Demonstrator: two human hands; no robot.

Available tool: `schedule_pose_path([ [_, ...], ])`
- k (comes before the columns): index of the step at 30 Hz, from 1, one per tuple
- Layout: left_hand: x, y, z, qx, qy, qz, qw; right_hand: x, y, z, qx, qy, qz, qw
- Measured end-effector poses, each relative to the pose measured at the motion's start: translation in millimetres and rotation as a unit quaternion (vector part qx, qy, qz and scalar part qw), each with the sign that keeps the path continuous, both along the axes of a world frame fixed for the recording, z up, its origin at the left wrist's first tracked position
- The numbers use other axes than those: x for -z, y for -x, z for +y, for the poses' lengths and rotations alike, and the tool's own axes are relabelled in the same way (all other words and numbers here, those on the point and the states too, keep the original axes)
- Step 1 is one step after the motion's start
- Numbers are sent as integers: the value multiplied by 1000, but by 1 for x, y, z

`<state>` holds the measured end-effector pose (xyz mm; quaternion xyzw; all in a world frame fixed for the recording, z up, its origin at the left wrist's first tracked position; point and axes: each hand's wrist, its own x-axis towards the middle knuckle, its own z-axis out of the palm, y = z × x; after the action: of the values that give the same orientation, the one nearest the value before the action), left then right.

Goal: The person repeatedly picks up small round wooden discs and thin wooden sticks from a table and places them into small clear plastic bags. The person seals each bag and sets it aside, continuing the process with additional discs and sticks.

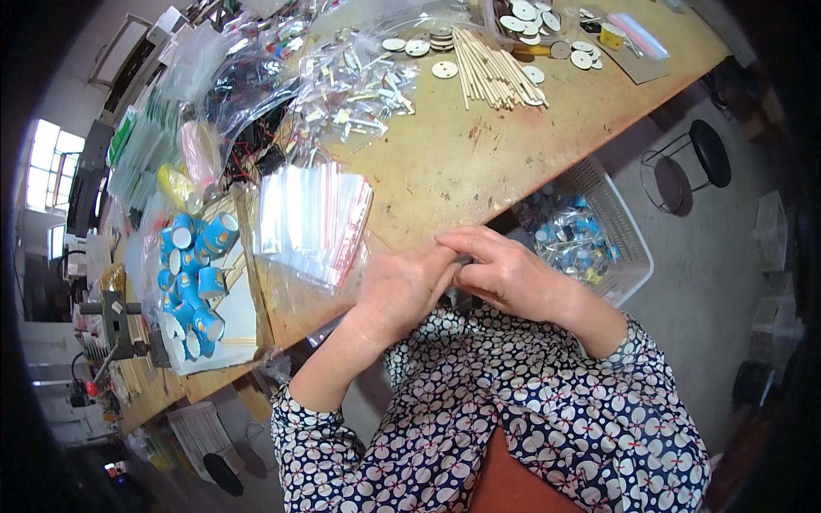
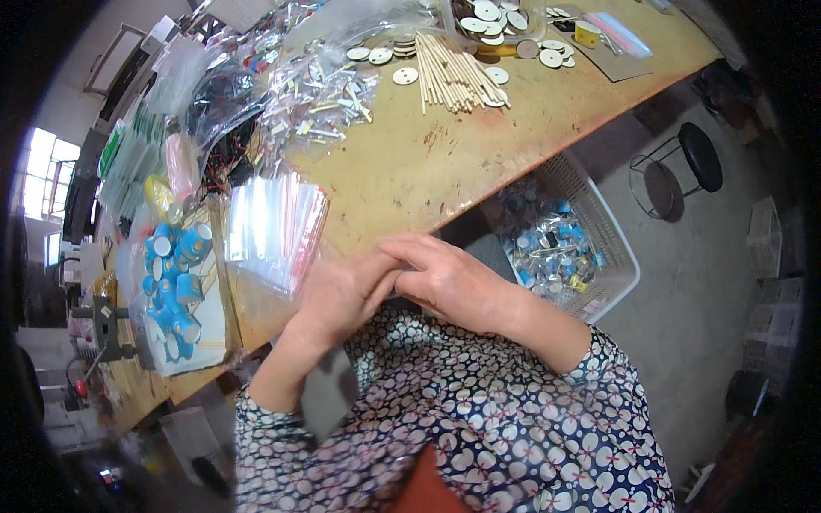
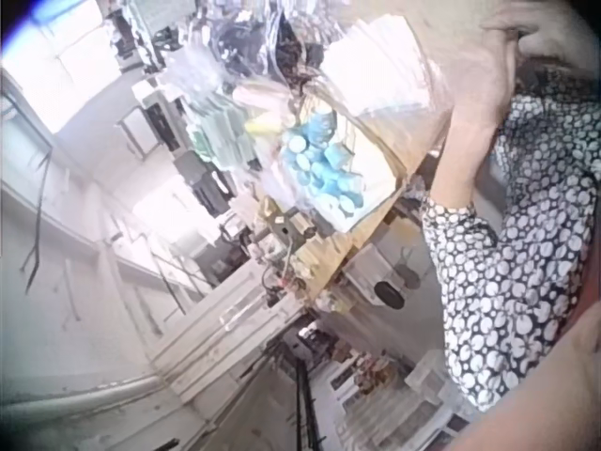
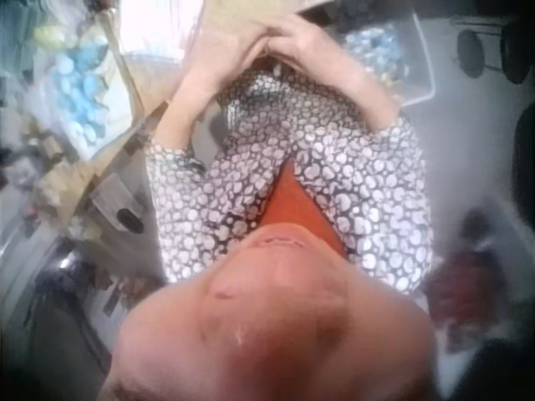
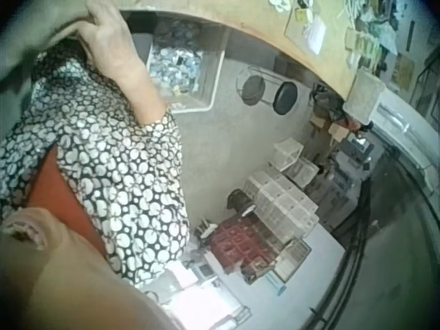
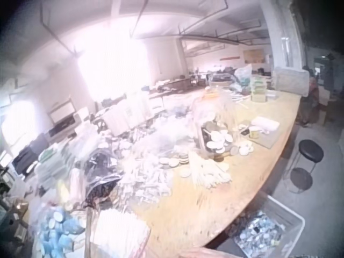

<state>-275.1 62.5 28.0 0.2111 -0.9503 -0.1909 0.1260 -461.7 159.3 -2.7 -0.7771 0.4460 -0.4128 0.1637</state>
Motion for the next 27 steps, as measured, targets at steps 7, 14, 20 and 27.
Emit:
schedule_pose_path([
  [7, -6, 38, -19, 178, -64, -285, 940, 15, 16, 18, 9, -22, -49, 998],
  [14, -14, 146, -179, -30, -29, 32, 999, 28, 49, 31, 101, -2, -71, 992],
  [20, 57, 194, -273, -82, -1, -27, 996, 42, 68, 31, 144, 5, -80, 986],
  [27, 23, 147, -239, -107, -201, 2, 974, 37, 81, 33, 171, 8, -55, 984],
])
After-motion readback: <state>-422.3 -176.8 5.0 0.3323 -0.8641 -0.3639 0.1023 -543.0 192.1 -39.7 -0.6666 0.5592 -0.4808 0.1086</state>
